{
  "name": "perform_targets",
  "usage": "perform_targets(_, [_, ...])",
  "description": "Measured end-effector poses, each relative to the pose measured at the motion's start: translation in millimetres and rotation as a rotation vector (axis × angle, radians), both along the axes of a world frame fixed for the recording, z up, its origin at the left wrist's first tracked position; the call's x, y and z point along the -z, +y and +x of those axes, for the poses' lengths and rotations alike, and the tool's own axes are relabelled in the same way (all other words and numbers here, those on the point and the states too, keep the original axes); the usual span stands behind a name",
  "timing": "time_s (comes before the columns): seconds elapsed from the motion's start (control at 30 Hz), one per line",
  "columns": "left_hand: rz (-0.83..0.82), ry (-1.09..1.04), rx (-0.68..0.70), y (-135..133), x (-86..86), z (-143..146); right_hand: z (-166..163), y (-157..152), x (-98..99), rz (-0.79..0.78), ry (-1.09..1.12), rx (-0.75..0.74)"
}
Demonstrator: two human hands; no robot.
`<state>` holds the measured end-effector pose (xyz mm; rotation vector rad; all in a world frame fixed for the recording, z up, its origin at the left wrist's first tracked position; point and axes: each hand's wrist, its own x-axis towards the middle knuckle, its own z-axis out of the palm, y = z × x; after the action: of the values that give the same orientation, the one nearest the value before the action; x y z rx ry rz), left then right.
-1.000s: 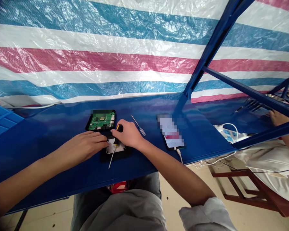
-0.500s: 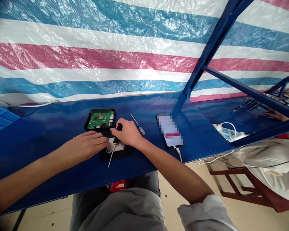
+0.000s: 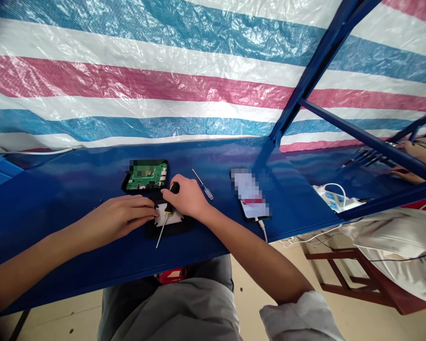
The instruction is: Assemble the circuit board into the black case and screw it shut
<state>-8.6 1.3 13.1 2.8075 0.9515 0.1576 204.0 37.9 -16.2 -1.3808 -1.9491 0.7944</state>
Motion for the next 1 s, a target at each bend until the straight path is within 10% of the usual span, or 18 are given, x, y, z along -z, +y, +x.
perform_targets(0.5, [-0.239, -0.02, -0.292, -3, -4.5, 13, -1, 1, 1.0, 0.016, -0.008, 0.018])
perform_targets(1.0, [-0.112, -0.067, -0.427, -19, 3.6, 10, -1, 0, 5.7, 0.049, 0.057, 0.045])
